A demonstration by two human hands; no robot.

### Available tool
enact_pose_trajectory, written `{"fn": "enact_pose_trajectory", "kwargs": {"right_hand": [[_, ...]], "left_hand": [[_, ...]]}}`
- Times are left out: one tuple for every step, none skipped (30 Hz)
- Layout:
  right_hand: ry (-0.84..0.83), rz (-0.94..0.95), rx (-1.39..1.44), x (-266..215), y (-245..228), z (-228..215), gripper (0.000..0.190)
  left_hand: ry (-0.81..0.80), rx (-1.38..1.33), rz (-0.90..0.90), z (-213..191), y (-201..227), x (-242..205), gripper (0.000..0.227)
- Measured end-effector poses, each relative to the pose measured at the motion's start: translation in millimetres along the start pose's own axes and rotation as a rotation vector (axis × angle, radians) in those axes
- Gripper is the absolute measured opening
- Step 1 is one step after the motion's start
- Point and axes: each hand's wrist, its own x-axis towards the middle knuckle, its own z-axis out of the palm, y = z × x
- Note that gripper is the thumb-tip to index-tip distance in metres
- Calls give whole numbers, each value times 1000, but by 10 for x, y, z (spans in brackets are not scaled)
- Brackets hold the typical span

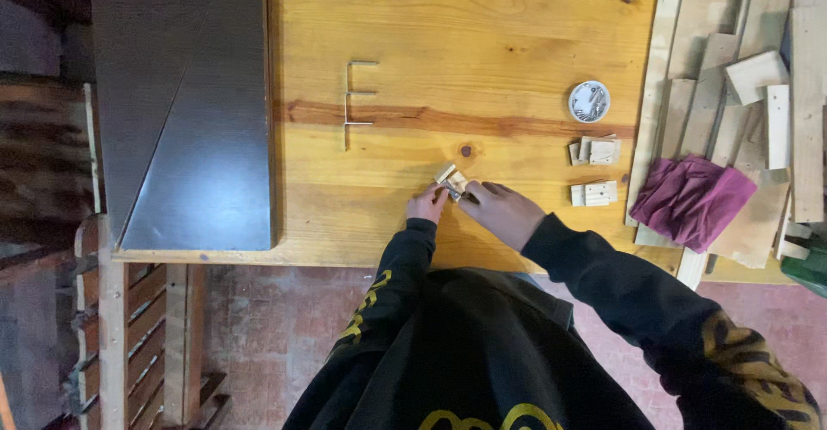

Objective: The person assembles small wooden blocks into L-shaped joints using metal brackets and a screwdriver. They place brackets on the blocks, insert screws, and tighten them one at a time on a wooden workbench.

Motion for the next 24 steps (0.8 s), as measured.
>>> {"fn": "enact_pose_trajectory", "kwargs": {"right_hand": [[0,-2,4,-34,20,-11,11],[104,-46,-6,-70,42,-22,11],[210,-89,-18,-102,78,-33,13],[211,-90,-17,-102,91,7,13],[233,-87,-42,-117,93,46,12],[256,-84,-68,-134,97,84,11],[255,-81,-69,-162,110,183,11],[214,-67,-167,-191,127,280,12],[173,-51,-267,-224,150,377,18],[172,-46,-269,-170,133,277,18],[145,-28,-261,-110,117,177,13],[119,-10,-253,-47,98,77,11],[119,-10,-253,-56,91,116,11],[168,-12,-242,-61,80,156,24],[216,-15,-231,-68,66,199,40],[216,-16,-231,-83,70,219,40],[230,-38,-193,-95,67,241,39],[243,-60,-154,-103,62,266,41],[242,-65,-149,-113,49,193,41],[229,-86,-78,-121,36,120,29],[216,-106,-9,-122,36,45,17],[216,-110,-6,-118,53,10,17],[215,-146,15,-117,71,-27,15],[214,-182,36,-118,89,-66,12]], "left_hand": [[0,2,-4,15,-21,-5,22],[15,22,-12,32,-40,-10,21],[29,42,-17,55,-52,9,20],[30,43,-18,52,-54,28,20],[27,35,-16,53,-57,24,18],[23,28,-15,56,-57,21,17],[20,28,-13,58,-58,25,17],[20,29,-22,60,-57,29,18],[18,30,-28,69,-49,45,19],[15,30,-24,58,-52,35,19],[-13,27,-29,45,-56,33,19],[-41,24,-33,27,-63,31,20],[-41,24,-33,27,-44,33,20],[-60,25,-60,24,-30,34,20],[-79,26,-89,23,-18,29,20],[-78,25,-89,29,0,29,20],[-68,47,-80,25,11,19,20],[-58,68,-71,21,16,11,20],[-58,69,-78,33,-9,10,20],[-82,48,-102,45,-36,10,20],[-106,27,-124,57,-55,33,21],[-104,27,-128,58,-61,37,21],[-90,22,-112,60,-64,51,22],[-76,16,-96,64,-64,64,23]]}}
